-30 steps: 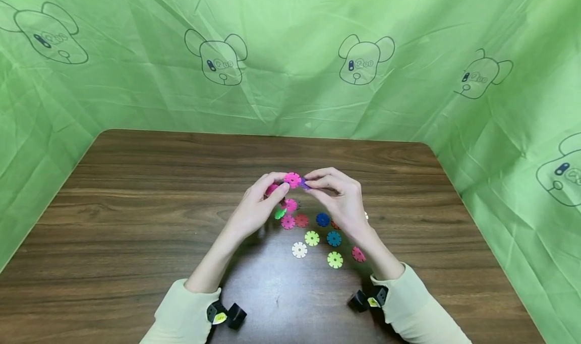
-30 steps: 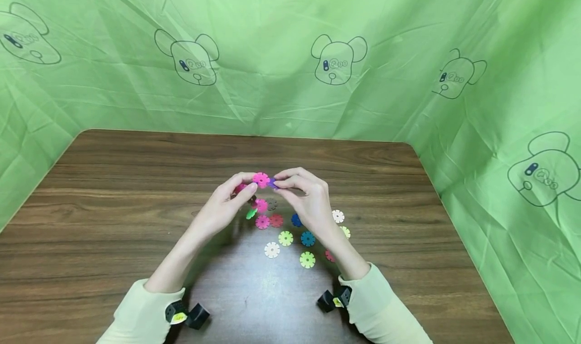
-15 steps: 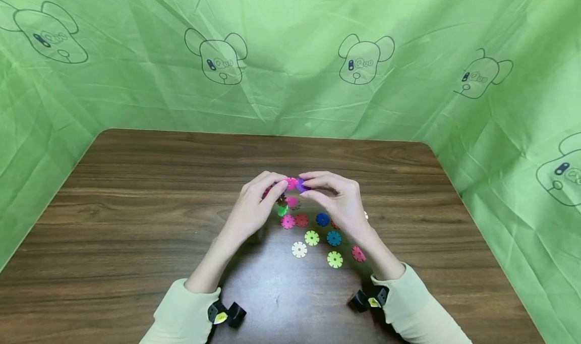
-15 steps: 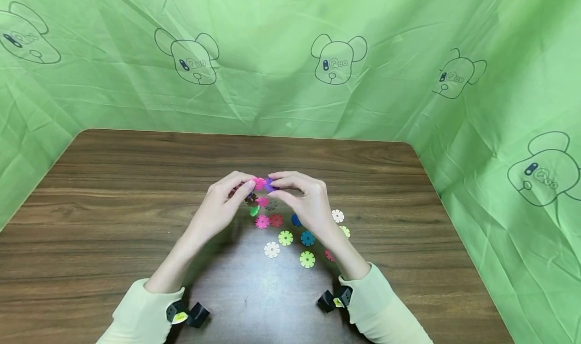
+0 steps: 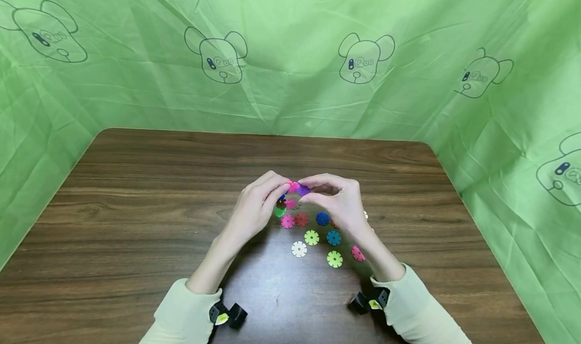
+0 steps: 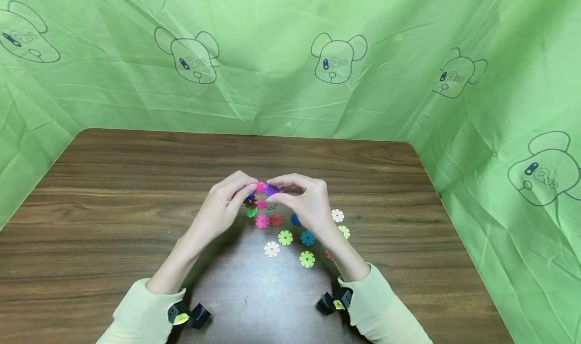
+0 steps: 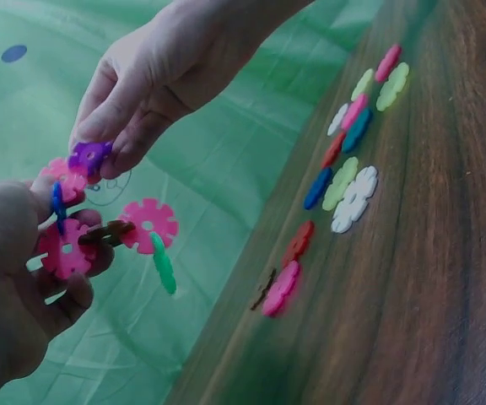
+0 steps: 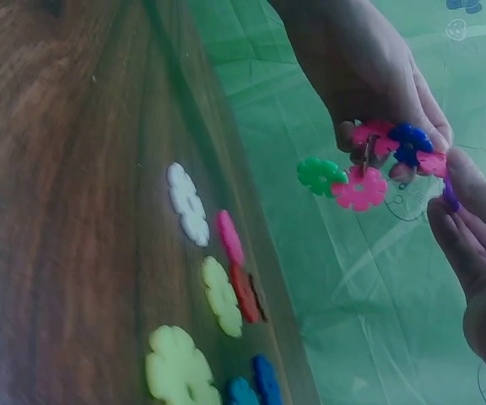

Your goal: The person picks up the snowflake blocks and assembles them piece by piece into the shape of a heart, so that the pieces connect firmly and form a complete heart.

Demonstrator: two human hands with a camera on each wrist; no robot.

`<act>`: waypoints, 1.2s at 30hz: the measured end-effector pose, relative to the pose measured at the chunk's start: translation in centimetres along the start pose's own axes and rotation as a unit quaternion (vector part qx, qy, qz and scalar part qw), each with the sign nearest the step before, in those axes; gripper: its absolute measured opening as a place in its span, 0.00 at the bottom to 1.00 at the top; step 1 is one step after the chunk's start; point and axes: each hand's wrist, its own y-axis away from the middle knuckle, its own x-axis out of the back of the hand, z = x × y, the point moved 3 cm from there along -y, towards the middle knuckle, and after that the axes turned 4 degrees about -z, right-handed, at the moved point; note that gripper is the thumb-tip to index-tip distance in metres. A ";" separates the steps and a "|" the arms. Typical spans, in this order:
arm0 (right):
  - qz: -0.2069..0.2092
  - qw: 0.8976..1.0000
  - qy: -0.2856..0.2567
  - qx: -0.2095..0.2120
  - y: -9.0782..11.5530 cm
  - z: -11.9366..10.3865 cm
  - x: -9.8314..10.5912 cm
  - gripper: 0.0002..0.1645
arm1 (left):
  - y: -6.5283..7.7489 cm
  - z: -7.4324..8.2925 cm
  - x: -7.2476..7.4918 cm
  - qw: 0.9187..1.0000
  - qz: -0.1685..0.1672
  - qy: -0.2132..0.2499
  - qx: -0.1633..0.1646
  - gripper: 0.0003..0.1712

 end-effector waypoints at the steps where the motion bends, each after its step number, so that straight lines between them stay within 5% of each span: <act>1: 0.001 1.000 0.000 -0.002 0.0 0.0 0.0 0.14 | 0.0 0.0 -0.1 1.000 -0.002 0.001 0.001 0.10; 9: -0.029 0.999 -0.019 0.004 -0.2 0.1 -0.3 0.19 | -0.1 -0.2 0.3 0.999 0.001 0.006 0.034 0.10; 17: -0.064 0.995 0.057 -0.051 -1.1 2.1 0.5 0.22 | -0.4 -1.2 1.7 0.991 0.032 0.078 0.104 0.13; 25: -0.159 0.975 0.112 -0.110 -2.1 5.0 -0.5 0.21 | -0.3 -2.2 3.1 0.969 0.045 0.144 0.195 0.17; 36: -0.244 0.935 0.232 -0.108 -3.3 6.6 -1.8 0.18 | -0.1 -2.8 3.7 0.964 0.033 0.152 0.218 0.18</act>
